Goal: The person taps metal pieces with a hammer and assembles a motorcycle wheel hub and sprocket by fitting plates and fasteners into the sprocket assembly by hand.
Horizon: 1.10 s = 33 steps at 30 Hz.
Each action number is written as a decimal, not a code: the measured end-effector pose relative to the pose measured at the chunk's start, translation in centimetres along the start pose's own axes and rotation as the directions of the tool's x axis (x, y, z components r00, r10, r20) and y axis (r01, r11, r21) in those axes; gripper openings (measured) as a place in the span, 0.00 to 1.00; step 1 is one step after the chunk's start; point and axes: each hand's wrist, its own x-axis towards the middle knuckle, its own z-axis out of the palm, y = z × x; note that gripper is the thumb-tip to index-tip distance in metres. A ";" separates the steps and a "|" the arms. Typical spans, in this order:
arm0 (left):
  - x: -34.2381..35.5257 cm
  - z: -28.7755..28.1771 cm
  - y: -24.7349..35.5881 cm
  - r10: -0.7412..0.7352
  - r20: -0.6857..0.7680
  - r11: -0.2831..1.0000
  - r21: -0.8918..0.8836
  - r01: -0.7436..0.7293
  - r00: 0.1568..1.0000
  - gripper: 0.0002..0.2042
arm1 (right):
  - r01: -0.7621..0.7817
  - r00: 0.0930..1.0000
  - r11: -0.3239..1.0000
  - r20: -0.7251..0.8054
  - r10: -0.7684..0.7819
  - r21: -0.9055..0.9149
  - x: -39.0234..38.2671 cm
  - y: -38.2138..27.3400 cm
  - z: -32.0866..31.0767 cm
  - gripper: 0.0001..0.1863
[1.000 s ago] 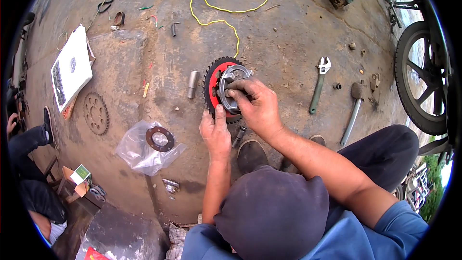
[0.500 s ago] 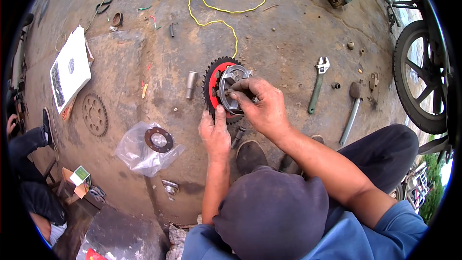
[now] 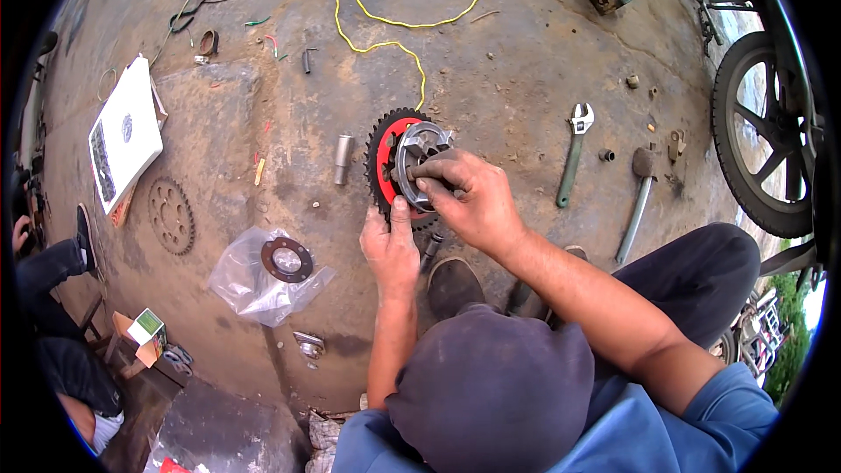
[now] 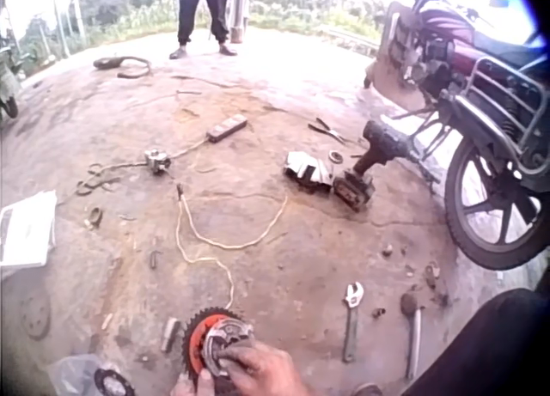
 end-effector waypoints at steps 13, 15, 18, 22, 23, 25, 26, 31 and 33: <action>-0.8 3.1 4.0 0.329 0.265 0.542 0.733 -0.411 0.906 0.26 | -0.578 0.763 0.529 0.182 0.620 0.622 -0.3 -1.0 -2.8 0.20; -0.9 3.8 3.9 0.366 0.313 0.497 0.730 -0.469 0.876 0.26 | -0.627 0.693 0.418 0.225 0.685 0.657 -0.2 -0.3 -3.6 0.22; -1.3 4.6 3.6 0.399 0.394 0.421 0.724 -0.547 0.828 0.29 | -0.691 0.639 0.390 0.262 0.723 0.609 -0.1 -0.8 -5.4 0.23; -1.0 4.6 3.1 0.393 0.453 0.493 0.632 -0.599 0.801 0.32 | -0.691 0.629 0.286 0.356 0.691 0.664 -0.6 -0.2 -6.5 0.31; -0.6 4.4 2.5 0.411 0.452 0.562 0.558 -0.610 0.792 0.30 | -0.658 0.674 0.338 0.326 0.663 0.673 -0.8 0.2 -6.3 0.33; -0.3 4.4 1.7 0.422 0.422 0.656 0.469 -0.592 0.802 0.21 | -0.704 0.642 0.376 0.315 0.699 0.602 -1.2 1.4 -6.3 0.29; 0.0 4.6 1.3 0.425 0.424 0.653 0.468 -0.595 0.800 0.21 | -0.702 0.628 0.364 0.290 0.722 0.612 -1.4 1.4 -6.2 0.26; 1.7 5.3 0.2 0.431 0.253 0.731 0.466 -0.499 0.866 0.16 | -0.637 0.660 0.260 0.338 0.672 0.726 -2.2 2.9 -5.4 0.20; 2.0 5.2 0.8 0.427 0.245 0.732 0.472 -0.491 0.871 0.15 | -0.616 0.682 0.205 0.386 0.621 0.760 -2.2 3.3 -5.2 0.16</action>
